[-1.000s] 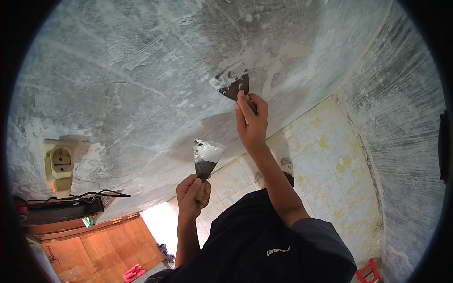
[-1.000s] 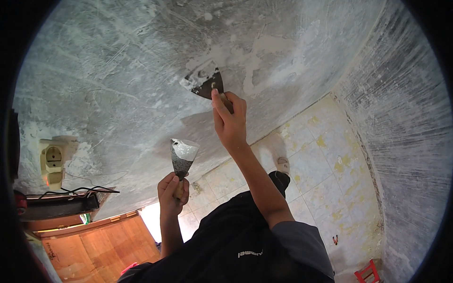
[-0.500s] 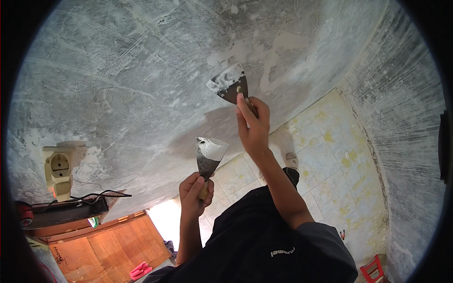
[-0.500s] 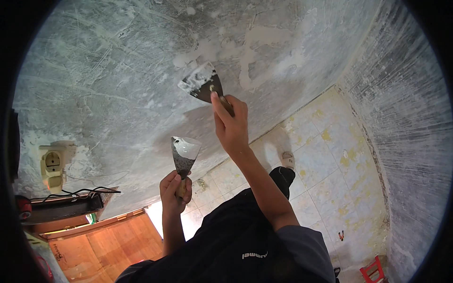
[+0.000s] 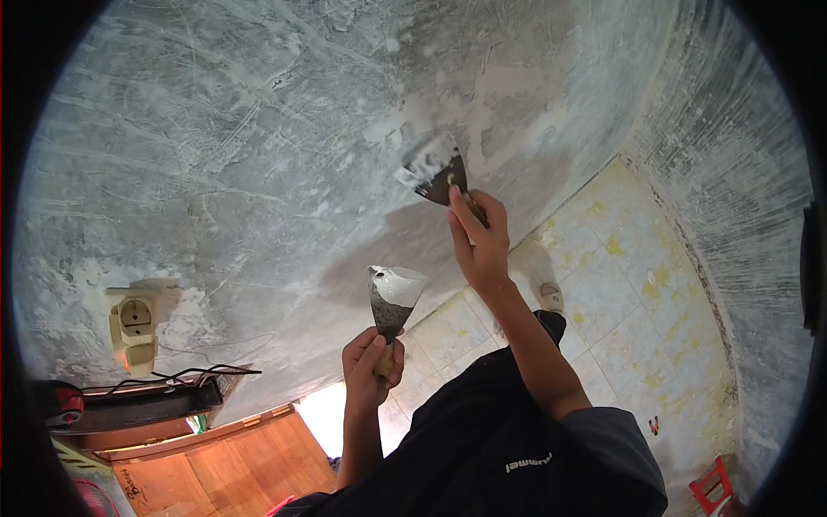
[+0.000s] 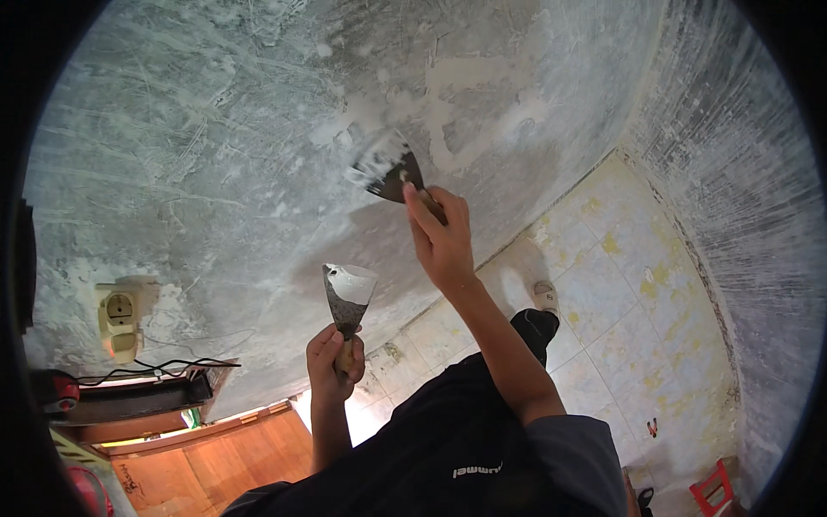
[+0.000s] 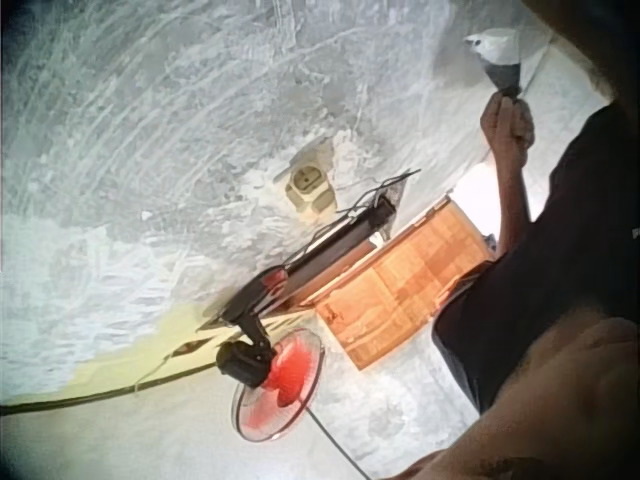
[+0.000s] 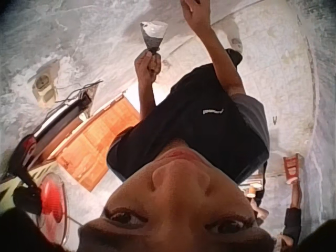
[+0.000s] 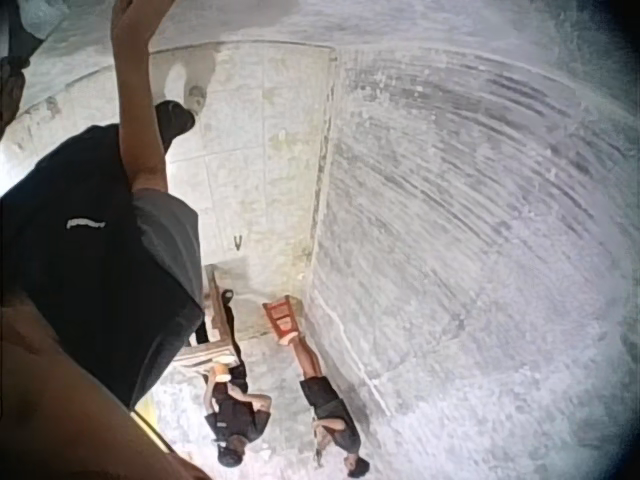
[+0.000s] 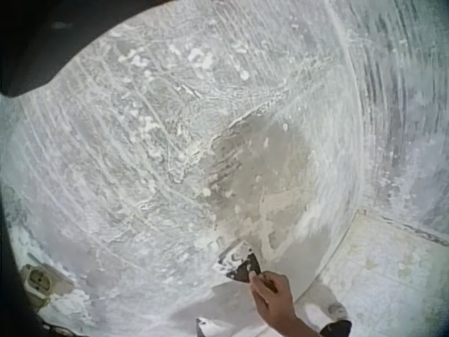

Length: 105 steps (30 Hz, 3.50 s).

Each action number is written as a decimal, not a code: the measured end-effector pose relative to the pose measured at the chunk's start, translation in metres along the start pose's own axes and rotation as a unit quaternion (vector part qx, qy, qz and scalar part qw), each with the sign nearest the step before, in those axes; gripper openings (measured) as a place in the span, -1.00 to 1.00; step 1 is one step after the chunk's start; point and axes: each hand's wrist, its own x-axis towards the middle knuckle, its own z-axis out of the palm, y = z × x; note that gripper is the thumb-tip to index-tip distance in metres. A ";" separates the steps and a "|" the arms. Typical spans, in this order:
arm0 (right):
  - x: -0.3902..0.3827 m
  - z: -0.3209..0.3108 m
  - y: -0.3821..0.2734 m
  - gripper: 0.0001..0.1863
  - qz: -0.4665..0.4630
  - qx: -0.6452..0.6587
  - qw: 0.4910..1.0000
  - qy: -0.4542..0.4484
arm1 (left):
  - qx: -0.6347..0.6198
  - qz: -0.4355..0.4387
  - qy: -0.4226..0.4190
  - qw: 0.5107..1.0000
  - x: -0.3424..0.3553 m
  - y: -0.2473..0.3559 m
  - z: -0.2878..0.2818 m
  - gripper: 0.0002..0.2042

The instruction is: The person applies putty to a wall using putty knives.

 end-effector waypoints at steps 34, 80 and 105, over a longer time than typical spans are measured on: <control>0.014 0.016 0.018 -0.47 -0.092 0.003 0.996 -0.005 | 0.011 -0.002 -0.066 0.998 0.000 0.006 0.007 -0.65; 0.014 0.006 -0.044 -0.50 -0.017 -0.017 1.000 0.008 | 0.028 0.002 -0.073 0.997 -0.020 0.008 0.010 -0.65; -0.024 -0.119 -0.036 -0.54 0.300 0.346 0.857 -0.234 | 0.019 -0.019 -0.060 0.998 0.018 0.006 0.022 -0.65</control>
